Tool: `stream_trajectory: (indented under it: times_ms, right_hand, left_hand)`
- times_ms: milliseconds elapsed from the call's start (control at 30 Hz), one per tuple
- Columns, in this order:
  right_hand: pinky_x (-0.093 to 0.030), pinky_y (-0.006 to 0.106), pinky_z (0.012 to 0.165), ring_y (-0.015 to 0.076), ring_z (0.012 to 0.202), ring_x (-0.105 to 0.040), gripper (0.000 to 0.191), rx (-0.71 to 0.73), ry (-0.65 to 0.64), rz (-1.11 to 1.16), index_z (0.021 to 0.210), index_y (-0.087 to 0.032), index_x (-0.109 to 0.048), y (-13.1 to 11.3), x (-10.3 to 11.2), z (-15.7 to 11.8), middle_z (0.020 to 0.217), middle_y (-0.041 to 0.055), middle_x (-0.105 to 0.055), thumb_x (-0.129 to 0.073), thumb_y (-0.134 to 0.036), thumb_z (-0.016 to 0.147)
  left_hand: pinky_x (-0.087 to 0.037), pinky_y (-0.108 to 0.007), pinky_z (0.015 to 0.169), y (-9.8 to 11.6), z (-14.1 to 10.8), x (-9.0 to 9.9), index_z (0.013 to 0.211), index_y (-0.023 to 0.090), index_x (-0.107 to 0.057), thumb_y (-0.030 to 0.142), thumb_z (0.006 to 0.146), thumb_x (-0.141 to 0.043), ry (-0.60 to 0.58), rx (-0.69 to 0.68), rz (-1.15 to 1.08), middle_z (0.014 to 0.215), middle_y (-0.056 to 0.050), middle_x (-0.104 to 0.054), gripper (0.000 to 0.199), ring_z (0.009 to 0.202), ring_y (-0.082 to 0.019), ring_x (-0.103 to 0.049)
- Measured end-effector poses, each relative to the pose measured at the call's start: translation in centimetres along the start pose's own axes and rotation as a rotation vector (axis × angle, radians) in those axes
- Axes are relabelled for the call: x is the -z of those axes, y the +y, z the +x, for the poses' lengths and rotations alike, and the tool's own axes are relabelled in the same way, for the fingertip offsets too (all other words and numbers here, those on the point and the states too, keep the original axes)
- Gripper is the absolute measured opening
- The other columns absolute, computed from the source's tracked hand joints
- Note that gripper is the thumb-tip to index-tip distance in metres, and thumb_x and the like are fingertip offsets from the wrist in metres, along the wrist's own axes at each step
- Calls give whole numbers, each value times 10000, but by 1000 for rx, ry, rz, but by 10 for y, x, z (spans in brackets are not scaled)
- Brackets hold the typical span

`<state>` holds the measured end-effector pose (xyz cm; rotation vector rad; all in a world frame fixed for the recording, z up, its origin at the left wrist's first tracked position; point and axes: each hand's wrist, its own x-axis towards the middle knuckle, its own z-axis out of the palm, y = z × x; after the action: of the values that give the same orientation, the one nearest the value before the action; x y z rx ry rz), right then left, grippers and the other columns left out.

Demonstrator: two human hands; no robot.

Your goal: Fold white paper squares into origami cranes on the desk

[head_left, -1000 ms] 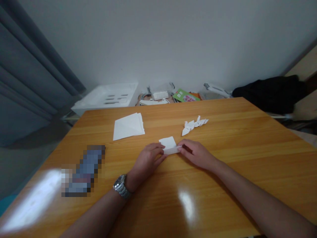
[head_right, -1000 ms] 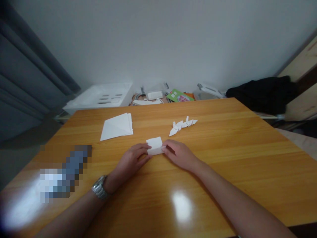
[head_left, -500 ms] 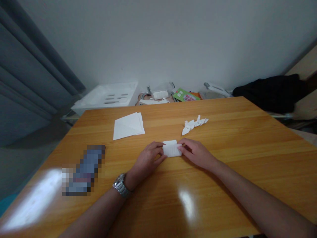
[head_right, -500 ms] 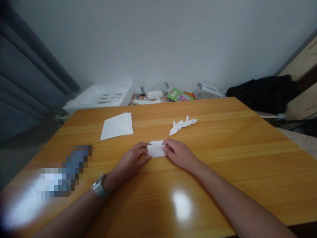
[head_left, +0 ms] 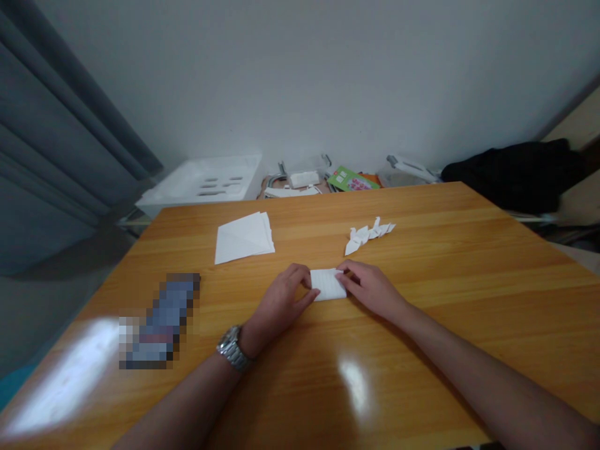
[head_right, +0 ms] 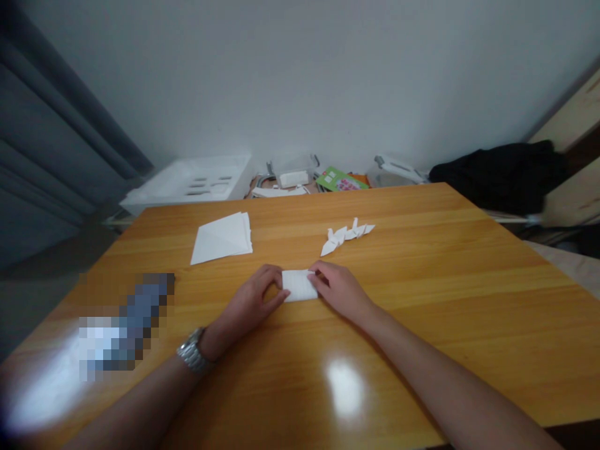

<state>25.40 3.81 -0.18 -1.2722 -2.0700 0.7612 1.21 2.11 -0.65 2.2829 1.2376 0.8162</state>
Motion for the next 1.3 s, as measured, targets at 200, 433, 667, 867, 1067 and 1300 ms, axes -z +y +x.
stream_trajectory:
  times_ms: [200, 433, 667, 867, 1067, 1300]
  right_hand:
    - [-423, 281, 703, 190, 776, -639, 156, -22, -5, -14, 914, -199, -635, -1, -2, 2, 854, 33, -703, -525, -284, 984]
    - [-420, 284, 712, 196, 787, -627, 135, -15, 32, -51, 899, -198, -645, 0, -6, 3, 858, 37, -694, -549, -261, 969]
    - [-434, 300, 723, 197, 790, -615, 110, 21, 68, -75, 889, -187, -652, 0, -9, 4, 849, 41, -670, -577, -225, 959]
    - [-475, 337, 807, 216, 893, -621, 83, 58, 92, -125, 984, -193, -677, 3, -12, 4, 969, 62, -643, -604, -198, 947]
    - [-490, 385, 901, 237, 971, -621, 162, 40, 80, -176, 1073, -203, -692, 5, -11, 3, 1067, 80, -620, -668, -208, 914]
    - [-495, 385, 898, 232, 974, -624, 157, 45, 54, -159, 1069, -202, -692, 7, -11, 4, 1078, 77, -619, -664, -204, 915]
  left_hand:
    - [-425, -469, 1134, -5, 1, -6, 1382, 196, -463, 287, 935, -635, 76, -13, 116, 1395, -133, -520, 488, 1303, -271, -507]
    - [-452, -485, 1091, -6, 2, -10, 1312, 180, -551, 343, 965, -596, 47, 34, 222, 1343, -128, -573, 386, 1239, -285, -553]
    - [-452, -481, 1080, -7, 3, -10, 1259, 211, -602, 332, 935, -639, 21, 44, 241, 1331, -110, -567, 348, 1224, -285, -558]
    - [-451, -472, 1080, -10, 3, -11, 1249, 213, -601, 319, 914, -668, 20, 42, 234, 1325, -105, -562, 357, 1223, -279, -554]
    - [-447, -475, 1079, -9, 3, -10, 1237, 221, -599, 322, 906, -679, 13, 55, 227, 1332, -96, -557, 354, 1229, -280, -550]
    - [-431, -476, 1079, -8, 2, -9, 1208, 218, -590, 305, 895, -698, 12, 51, 216, 1332, -94, -559, 342, 1234, -279, -541]
